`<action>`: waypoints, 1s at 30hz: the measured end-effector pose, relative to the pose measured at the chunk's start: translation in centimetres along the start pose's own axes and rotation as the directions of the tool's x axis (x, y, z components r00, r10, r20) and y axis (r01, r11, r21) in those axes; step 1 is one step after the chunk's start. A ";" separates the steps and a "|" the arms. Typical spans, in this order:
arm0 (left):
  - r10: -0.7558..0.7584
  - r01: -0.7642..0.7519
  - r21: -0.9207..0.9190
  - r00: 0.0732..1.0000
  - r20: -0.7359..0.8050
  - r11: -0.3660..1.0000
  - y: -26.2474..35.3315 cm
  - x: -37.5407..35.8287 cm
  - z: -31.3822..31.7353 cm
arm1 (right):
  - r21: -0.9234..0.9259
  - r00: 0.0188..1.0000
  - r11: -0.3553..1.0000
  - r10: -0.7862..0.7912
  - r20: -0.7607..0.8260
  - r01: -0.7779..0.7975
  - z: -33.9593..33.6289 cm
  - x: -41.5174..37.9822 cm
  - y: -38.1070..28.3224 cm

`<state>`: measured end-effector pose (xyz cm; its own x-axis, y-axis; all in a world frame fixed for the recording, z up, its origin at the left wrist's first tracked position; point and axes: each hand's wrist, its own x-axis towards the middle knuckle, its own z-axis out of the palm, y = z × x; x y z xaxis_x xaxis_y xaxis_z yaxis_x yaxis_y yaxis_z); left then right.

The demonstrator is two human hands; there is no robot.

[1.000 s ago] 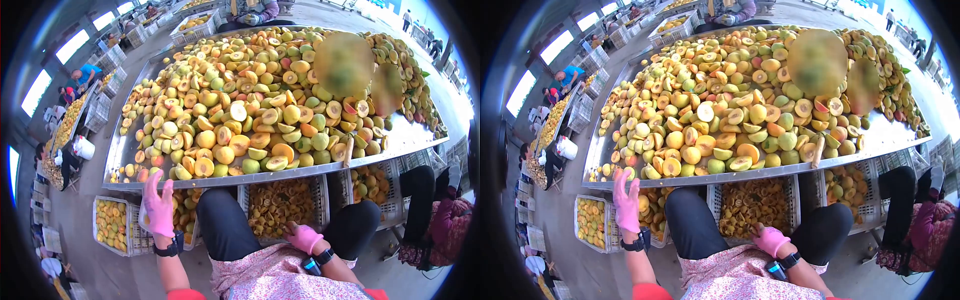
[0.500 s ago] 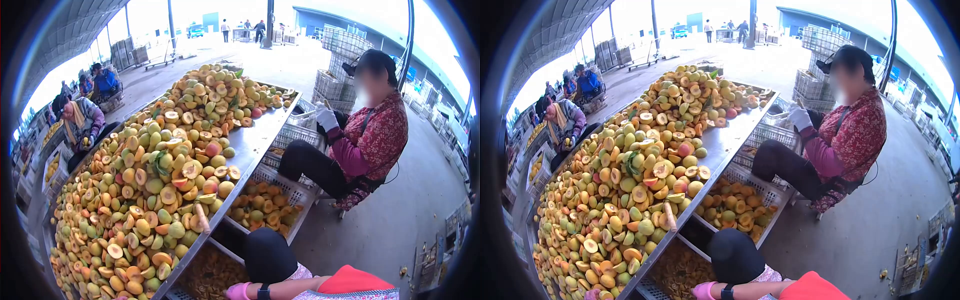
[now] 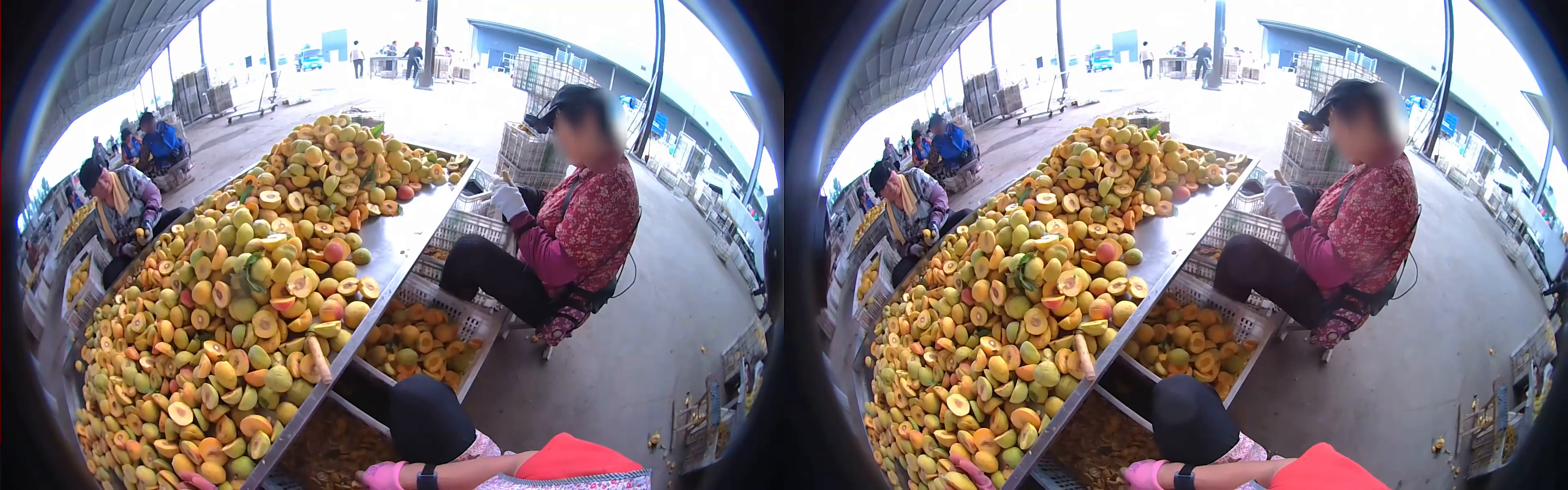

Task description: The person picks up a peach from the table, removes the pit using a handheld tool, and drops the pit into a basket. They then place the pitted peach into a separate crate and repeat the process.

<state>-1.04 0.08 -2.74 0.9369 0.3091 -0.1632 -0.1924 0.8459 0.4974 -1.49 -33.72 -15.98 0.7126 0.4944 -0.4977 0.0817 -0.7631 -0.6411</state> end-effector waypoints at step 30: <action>0.179 -0.037 0.579 0.965 -0.190 0.815 -17.4 -8.1 4.5 | -0.039 0.832 0.921 -0.366 -0.417 0.387 -2.7 -5.4 -8.4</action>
<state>-3.94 -19.08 -6.26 0.8146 0.5322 -0.2307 -0.0224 0.4263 0.9043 -4.16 -31.12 -6.35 0.8533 0.5174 0.0646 0.3778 -0.5282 -0.7604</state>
